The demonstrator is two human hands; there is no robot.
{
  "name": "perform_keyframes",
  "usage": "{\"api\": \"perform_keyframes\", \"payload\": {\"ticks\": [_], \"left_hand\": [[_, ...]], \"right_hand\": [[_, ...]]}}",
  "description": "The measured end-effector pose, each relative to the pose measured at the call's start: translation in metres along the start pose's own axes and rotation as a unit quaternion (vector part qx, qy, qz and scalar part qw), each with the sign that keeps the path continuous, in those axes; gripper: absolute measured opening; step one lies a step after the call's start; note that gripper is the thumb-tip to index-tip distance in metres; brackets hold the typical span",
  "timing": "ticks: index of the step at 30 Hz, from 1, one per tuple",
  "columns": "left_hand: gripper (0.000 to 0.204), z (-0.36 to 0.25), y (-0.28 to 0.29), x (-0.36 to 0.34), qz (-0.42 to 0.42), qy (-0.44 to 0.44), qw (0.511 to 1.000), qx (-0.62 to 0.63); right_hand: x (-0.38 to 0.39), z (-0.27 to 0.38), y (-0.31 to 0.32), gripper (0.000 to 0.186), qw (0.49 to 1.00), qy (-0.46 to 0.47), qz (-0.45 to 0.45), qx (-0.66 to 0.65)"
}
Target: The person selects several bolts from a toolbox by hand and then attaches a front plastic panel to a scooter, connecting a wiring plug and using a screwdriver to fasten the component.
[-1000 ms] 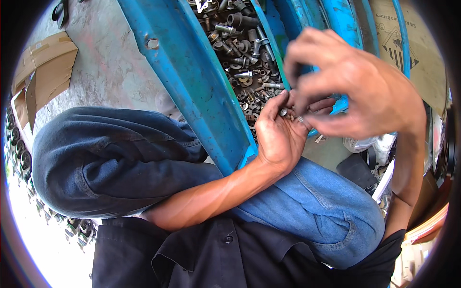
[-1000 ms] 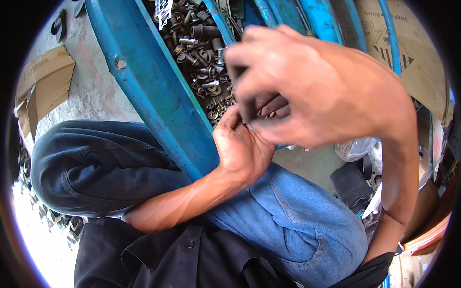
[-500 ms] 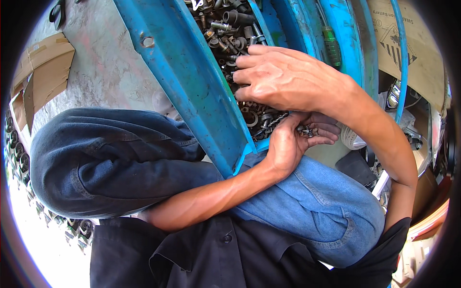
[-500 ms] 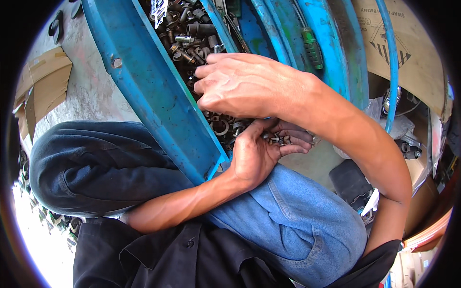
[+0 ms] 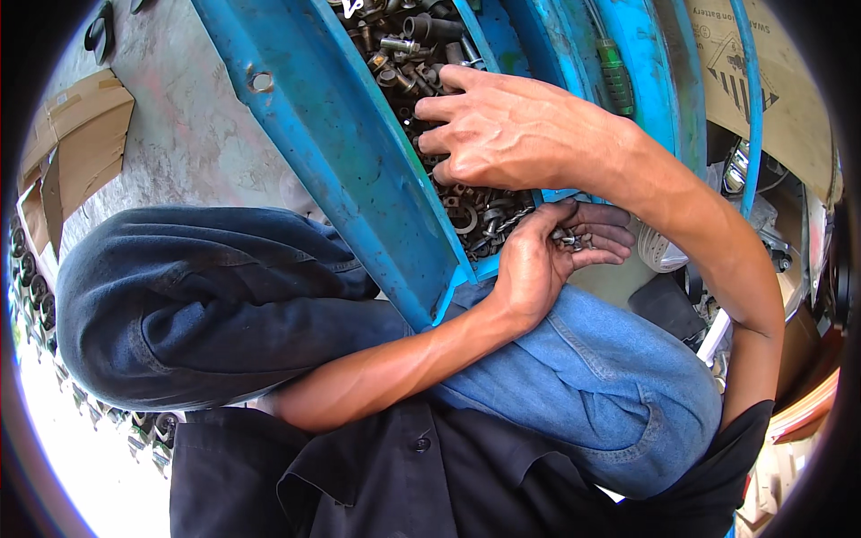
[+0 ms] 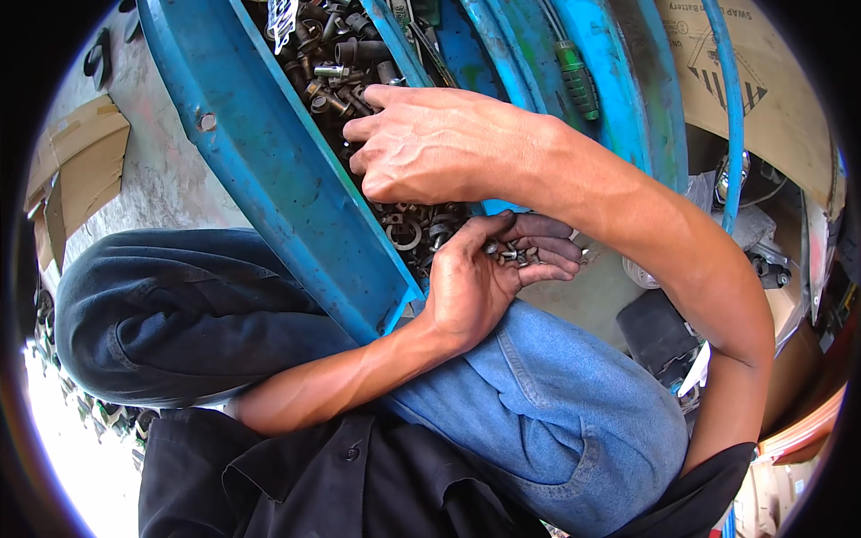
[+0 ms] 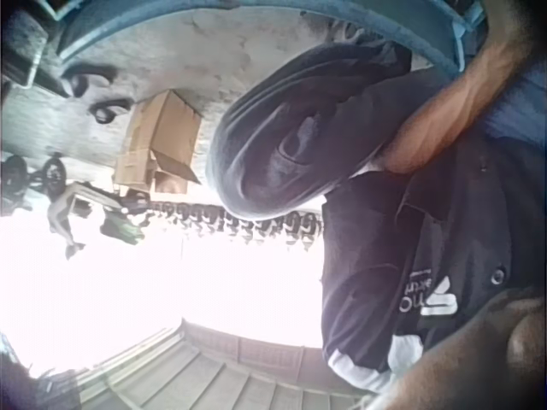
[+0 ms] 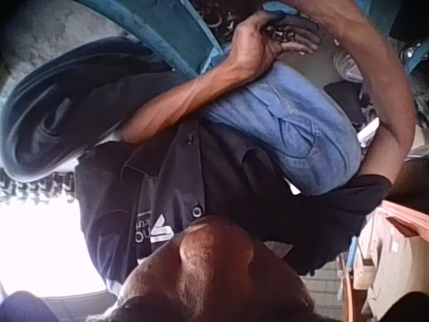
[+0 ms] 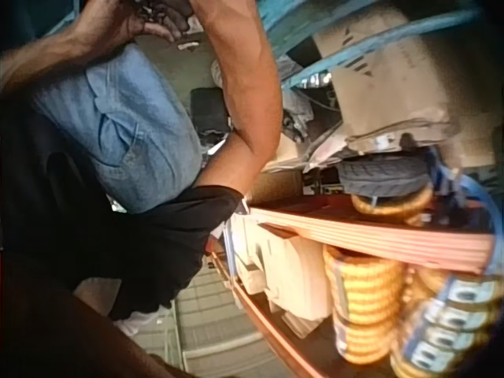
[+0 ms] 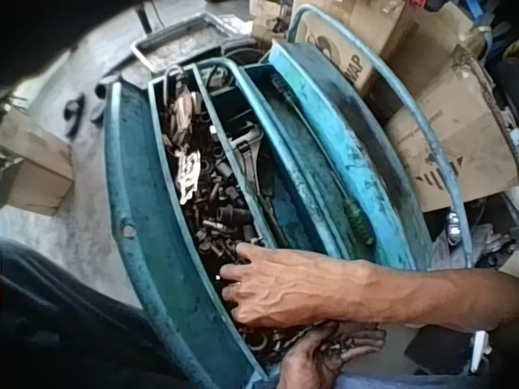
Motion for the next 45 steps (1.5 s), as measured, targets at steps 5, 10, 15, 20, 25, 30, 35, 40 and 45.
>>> {"api": "perform_keyframes", "payload": {"ticks": [5, 10, 15, 20, 25, 30, 35, 40, 45], "left_hand": [[0.05, 0.0, 0.0, 0.0, -0.006, 0.007, 1.0, -0.007], [0.053, -0.002, 0.0, 0.0, -0.011, -0.001, 1.0, -0.017], [0.053, -0.003, -0.001, 0.0, -0.012, -0.009, 1.0, -0.012], [0.054, -0.004, -0.001, 0.0, -0.019, -0.004, 1.0, -0.017], [0.054, -0.003, -0.001, 0.0, -0.009, -0.004, 1.0, -0.007], [0.054, -0.004, -0.002, 0.0, -0.016, -0.006, 1.0, -0.009], [0.054, -0.004, -0.001, 0.0, -0.014, -0.006, 1.0, -0.006], [0.054, -0.004, -0.002, 0.0, -0.007, -0.002, 1.0, -0.006], [0.053, -0.005, -0.001, -0.001, -0.019, -0.008, 1.0, 0.003]], "right_hand": [[0.0, -0.003, -0.001, 0.009, 0.999, -0.005, -0.013, 0.039], [0.0, -0.005, 0.0, 0.008, 0.999, -0.01, -0.037, 0.02], [0.004, -0.009, 0.004, 0.008, 0.999, -0.013, -0.039, 0.007], [0.012, -0.017, 0.015, 0.01, 0.997, -0.026, -0.079, 0.006], [0.012, -0.014, 0.016, 0.014, 0.996, -0.02, -0.086, -0.001], [0.009, -0.012, 0.012, 0.015, 0.998, -0.013, -0.062, -0.003], [0.016, -0.026, 0.017, 0.011, 0.996, -0.024, -0.079, -0.027], [0.014, -0.024, 0.02, 0.009, 0.998, -0.018, -0.063, -0.025], [0.007, -0.01, 0.01, 0.008, 0.999, -0.012, -0.027, 0.037]]}}
Point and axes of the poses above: each hand's wrist, its own x-axis away from the middle knuckle, its own y-axis out of the back of the hand, z = x × y, the point moved 7 cm from there along -x, towards the middle knuckle, and after that the axes turned 5 degrees about z, right-handed, at the moved point
